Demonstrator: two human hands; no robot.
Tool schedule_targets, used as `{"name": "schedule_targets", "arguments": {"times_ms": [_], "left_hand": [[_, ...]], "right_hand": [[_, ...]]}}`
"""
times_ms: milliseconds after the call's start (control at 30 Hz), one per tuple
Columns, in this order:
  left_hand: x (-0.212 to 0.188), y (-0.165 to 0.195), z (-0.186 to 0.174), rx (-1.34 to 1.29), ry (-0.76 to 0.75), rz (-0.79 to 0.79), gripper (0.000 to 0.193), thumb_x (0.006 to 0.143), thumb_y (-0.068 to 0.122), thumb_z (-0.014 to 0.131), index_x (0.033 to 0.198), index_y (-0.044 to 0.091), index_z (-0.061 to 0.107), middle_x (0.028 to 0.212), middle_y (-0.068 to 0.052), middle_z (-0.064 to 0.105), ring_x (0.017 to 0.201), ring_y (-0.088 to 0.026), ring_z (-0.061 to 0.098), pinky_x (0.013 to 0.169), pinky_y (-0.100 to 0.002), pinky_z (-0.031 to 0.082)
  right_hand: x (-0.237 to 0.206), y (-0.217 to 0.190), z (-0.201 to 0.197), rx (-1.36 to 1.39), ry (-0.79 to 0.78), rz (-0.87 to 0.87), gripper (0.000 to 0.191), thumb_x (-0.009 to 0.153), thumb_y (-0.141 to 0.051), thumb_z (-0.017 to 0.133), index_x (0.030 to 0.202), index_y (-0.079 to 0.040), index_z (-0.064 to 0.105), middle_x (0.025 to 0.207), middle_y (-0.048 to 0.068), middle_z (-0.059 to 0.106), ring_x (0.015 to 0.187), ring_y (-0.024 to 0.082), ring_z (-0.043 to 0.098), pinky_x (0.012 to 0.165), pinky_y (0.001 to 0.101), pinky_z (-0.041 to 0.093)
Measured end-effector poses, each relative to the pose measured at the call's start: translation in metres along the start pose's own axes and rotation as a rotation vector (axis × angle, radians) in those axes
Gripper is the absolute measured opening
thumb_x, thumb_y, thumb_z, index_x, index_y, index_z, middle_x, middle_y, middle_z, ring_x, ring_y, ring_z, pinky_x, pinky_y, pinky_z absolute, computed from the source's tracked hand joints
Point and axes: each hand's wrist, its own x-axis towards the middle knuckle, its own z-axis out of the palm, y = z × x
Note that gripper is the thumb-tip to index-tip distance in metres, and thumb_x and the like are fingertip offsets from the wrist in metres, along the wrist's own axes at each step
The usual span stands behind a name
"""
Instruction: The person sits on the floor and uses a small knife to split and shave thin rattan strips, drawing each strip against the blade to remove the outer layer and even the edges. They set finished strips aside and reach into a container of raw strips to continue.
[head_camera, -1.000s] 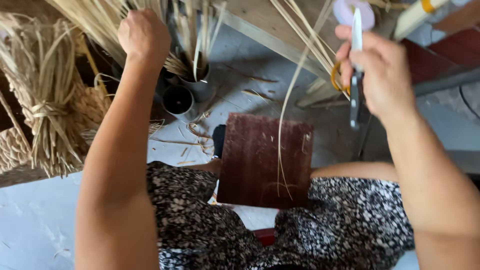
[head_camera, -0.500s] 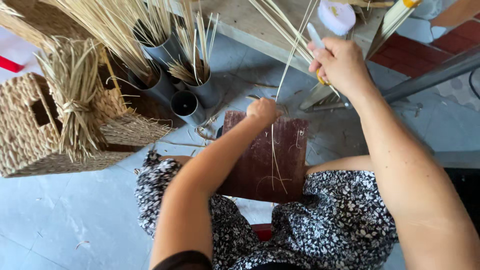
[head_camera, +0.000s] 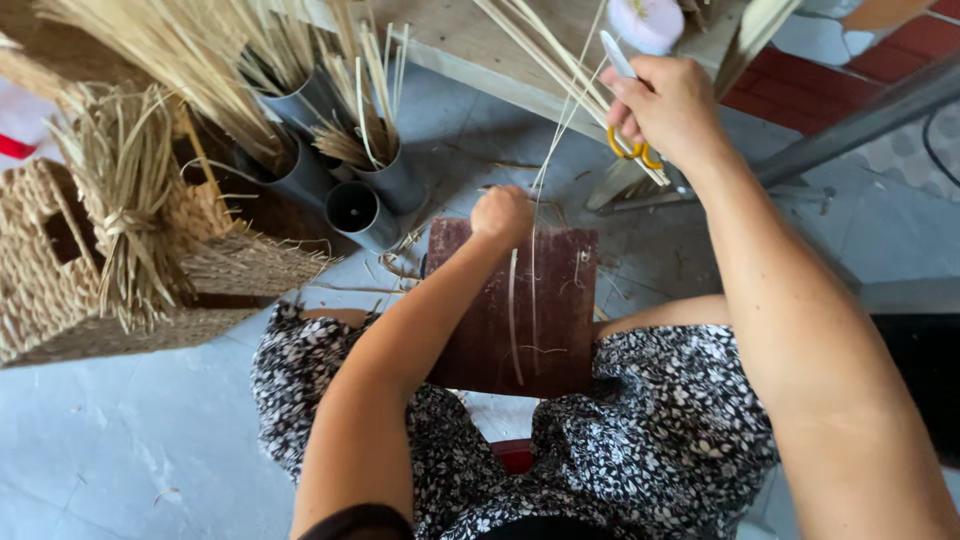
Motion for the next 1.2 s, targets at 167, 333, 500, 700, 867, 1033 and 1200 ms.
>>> {"name": "schedule_targets", "arguments": {"times_ms": [167, 333, 500, 700, 867, 1033, 1200], "left_hand": [[-0.013, 0.002, -0.021, -0.161, 0.074, 0.03, 0.025, 0.087, 0.032, 0.067, 0.098, 0.015, 0.081, 0.099, -0.016, 0.075, 0.092, -0.036, 0.071, 0.084, -0.045, 0.057], [-0.013, -0.006, -0.03, -0.695, -0.048, 0.153, 0.024, 0.089, 0.028, 0.076, 0.092, 0.005, 0.081, 0.083, -0.009, 0.081, 0.073, -0.017, 0.074, 0.072, -0.034, 0.06], [-0.015, -0.018, -0.025, -1.224, -0.343, -0.039, 0.021, 0.094, 0.02, 0.07, 0.102, 0.0, 0.071, 0.081, -0.01, 0.074, 0.066, -0.016, 0.07, 0.062, -0.032, 0.061], [-0.035, -0.023, -0.022, -1.375, -0.404, -0.042, 0.023, 0.1, 0.024, 0.063, 0.113, 0.005, 0.067, 0.098, -0.008, 0.074, 0.077, -0.015, 0.072, 0.066, -0.029, 0.06], [-0.039, -0.019, -0.021, -1.553, -0.476, -0.054, 0.021, 0.102, 0.024, 0.059, 0.114, 0.008, 0.065, 0.099, -0.007, 0.073, 0.075, -0.015, 0.07, 0.063, -0.029, 0.058], [-0.037, -0.023, -0.014, -1.624, -0.448, -0.092, 0.018, 0.103, 0.021, 0.057, 0.112, 0.007, 0.065, 0.094, -0.007, 0.072, 0.067, -0.012, 0.065, 0.058, -0.027, 0.056], [-0.043, -0.027, -0.04, -1.68, -0.246, -0.042, 0.019, 0.102, 0.021, 0.06, 0.112, 0.007, 0.068, 0.076, -0.002, 0.061, 0.046, -0.004, 0.04, 0.037, -0.021, 0.028]], "right_hand": [[0.003, 0.004, -0.008, 0.024, 0.038, 0.0, 0.02, 0.106, -0.011, 0.058, 0.115, -0.001, 0.073, 0.08, 0.004, 0.073, 0.06, 0.005, 0.063, 0.051, 0.0209, 0.05], [0.005, 0.008, -0.013, 0.092, 0.092, 0.006, 0.021, 0.105, -0.011, 0.058, 0.119, -0.001, 0.072, 0.079, 0.005, 0.072, 0.057, 0.005, 0.062, 0.049, 0.0205, 0.05], [0.002, 0.016, -0.015, 0.135, 0.026, 0.022, 0.022, 0.105, -0.009, 0.055, 0.121, 0.0, 0.069, 0.08, 0.006, 0.073, 0.054, 0.004, 0.06, 0.046, 0.0211, 0.048], [0.003, 0.033, 0.023, -0.045, -0.229, 0.305, 0.02, 0.099, -0.018, 0.065, 0.109, -0.001, 0.071, 0.077, 0.009, 0.073, 0.047, 0.008, 0.054, 0.04, 0.0247, 0.044], [-0.002, 0.042, 0.074, 0.154, -0.299, 0.379, 0.019, 0.091, -0.013, 0.068, 0.098, 0.005, 0.068, 0.073, 0.008, 0.069, 0.046, 0.01, 0.053, 0.039, 0.0293, 0.044], [-0.009, 0.048, 0.105, 0.45, -0.256, 0.414, 0.014, 0.088, -0.015, 0.071, 0.089, -0.001, 0.07, 0.068, 0.006, 0.064, 0.044, 0.01, 0.049, 0.039, 0.0278, 0.04], [-0.004, 0.063, 0.1, 0.35, -0.203, 0.479, 0.015, 0.086, -0.014, 0.072, 0.078, -0.002, 0.069, 0.065, 0.006, 0.063, 0.044, 0.011, 0.051, 0.039, 0.0289, 0.041]]}}
